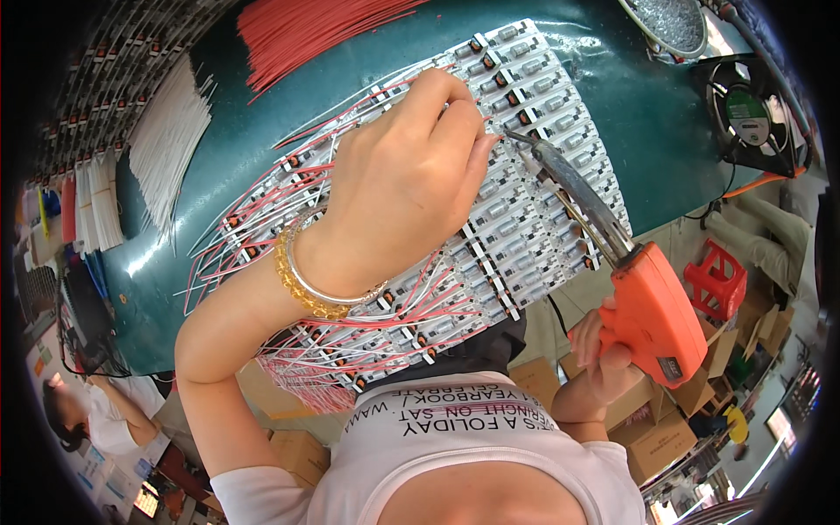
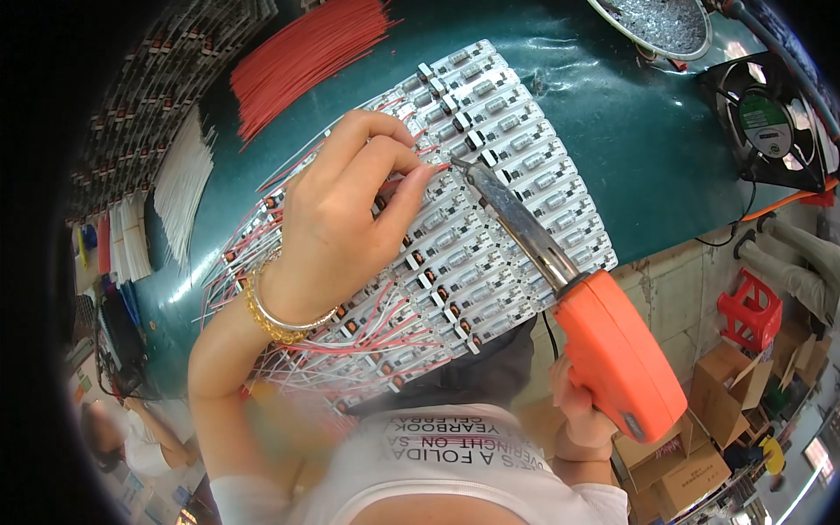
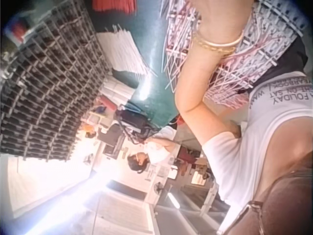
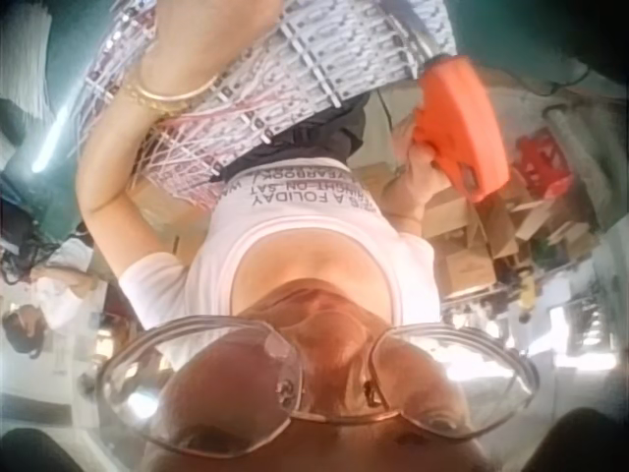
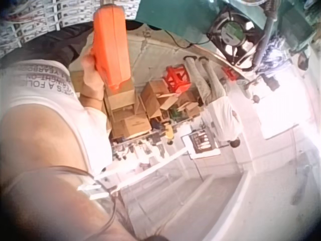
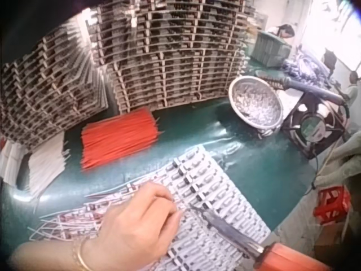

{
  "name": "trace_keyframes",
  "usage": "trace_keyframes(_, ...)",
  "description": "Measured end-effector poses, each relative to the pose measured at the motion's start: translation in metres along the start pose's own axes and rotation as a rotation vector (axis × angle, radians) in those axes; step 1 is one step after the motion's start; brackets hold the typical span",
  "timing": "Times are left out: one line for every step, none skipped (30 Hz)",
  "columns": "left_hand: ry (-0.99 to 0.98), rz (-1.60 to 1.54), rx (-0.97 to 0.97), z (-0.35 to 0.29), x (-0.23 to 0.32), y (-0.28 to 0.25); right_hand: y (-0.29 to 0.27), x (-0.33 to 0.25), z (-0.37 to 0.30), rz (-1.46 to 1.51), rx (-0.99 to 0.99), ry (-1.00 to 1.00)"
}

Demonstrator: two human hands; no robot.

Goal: The person uses a soldering iron to attach red and white wires to a grid of electronic components on a workbench. They repeatedly pick up individual wires, position them against the component terminals, and apply the soldering iron to secure the connections.

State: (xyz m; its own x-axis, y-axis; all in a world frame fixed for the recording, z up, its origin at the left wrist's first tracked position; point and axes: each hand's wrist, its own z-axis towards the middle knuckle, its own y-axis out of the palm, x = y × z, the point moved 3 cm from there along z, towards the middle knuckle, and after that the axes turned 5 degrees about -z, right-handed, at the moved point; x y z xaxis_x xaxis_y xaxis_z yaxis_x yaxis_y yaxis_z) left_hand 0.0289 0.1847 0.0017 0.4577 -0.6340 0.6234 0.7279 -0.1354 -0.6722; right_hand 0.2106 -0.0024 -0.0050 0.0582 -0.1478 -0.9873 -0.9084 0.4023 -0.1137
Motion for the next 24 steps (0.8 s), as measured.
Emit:
trace_keyframes(-0.002,0.004,-0.003,0.000,0.000,0.000,-0.002,0.004,-0.002,-0.022,0.014,-0.015)
trace_keyframes(0.002,0.009,-0.001,0.000,0.000,0.000,-0.005,0.010,-0.004,-0.044,0.027,-0.030)
trace_keyframes(0.005,0.014,0.001,0.000,0.000,0.000,-0.005,0.011,-0.005,-0.069,0.033,-0.049)
trace_keyframes(0.011,0.018,0.002,0.000,0.000,0.000,-0.006,0.012,-0.006,-0.093,0.043,-0.070)
trace_keyframes(0.016,0.014,0.004,0.000,-0.001,0.001,-0.003,0.010,-0.006,-0.121,0.045,-0.095)
trace_keyframes(0.021,0.010,0.006,-0.001,-0.001,0.003,-0.003,0.010,-0.007,-0.136,0.055,-0.111)
trace_keyframes(0.025,0.009,0.010,-0.001,-0.002,0.002,-0.003,0.009,-0.007,-0.149,0.061,-0.128)
trace_keyframes(0.022,0.007,0.008,-0.001,-0.002,0.002,-0.005,0.010,-0.009,-0.149,0.075,-0.137)
trace_keyframes(0.020,0.004,0.006,-0.001,-0.002,0.001,-0.007,0.011,-0.010,-0.115,0.082,-0.126)
trace_keyframes(0.018,0.001,0.004,-0.001,-0.001,0.001,-0.009,0.013,-0.012,-0.080,0.089,-0.116)
trace_keyframes(0.017,0.004,0.005,-0.001,-0.001,0.001,-0.013,0.016,-0.012,-0.011,0.093,-0.087)
trace_keyframes(0.016,0.006,0.005,-0.001,-0.002,0.001,-0.015,0.018,-0.013,0.031,0.092,-0.072)
trace_keyframes(0.016,0.010,0.006,-0.001,-0.002,0.001,-0.017,0.020,-0.013,0.074,0.091,-0.058)
trace_keyframes(0.017,0.013,0.007,-0.001,-0.002,0.001,-0.017,0.021,-0.013,0.090,0.086,-0.057)
trace_keyframes(0.018,0.015,0.009,0.000,-0.001,0.000,-0.017,0.020,-0.013,0.083,0.073,-0.052)
trace_keyframes(0.021,0.019,0.009,0.000,-0.001,0.000,-0.014,0.016,-0.011,0.079,0.064,-0.047)
trace_keyframes(0.004,0.021,0.002,0.000,0.000,0.000,-0.008,0.005,-0.009,0.053,0.047,-0.037)
trace_keyframes(-0.014,0.023,-0.005,0.000,0.002,0.000,-0.004,0.001,-0.008,0.039,0.042,-0.039)
trace_keyframes(-0.035,0.023,-0.009,-0.001,0.002,0.000,0.000,-0.004,-0.006,0.022,0.034,-0.041)
trace_keyframes(0.030,0.086,0.032,0.000,0.003,-0.003,0.002,-0.005,-0.006,0.019,0.039,-0.055)
trace_keyframes(0.096,0.149,0.073,0.001,0.005,-0.007,0.002,-0.006,-0.005,0.019,0.037,-0.061)
trace_keyframes(0.161,0.207,0.114,0.002,0.007,-0.010,0.002,-0.007,-0.005,0.018,0.037,-0.066)
trace_keyframes(0.145,0.159,0.094,0.002,0.009,-0.010,0.001,-0.008,-0.006,0.020,0.030,-0.064)
trace_keyframes(0.129,0.110,0.074,0.001,0.014,-0.010,0.000,-0.008,-0.006,0.022,0.023,-0.061)
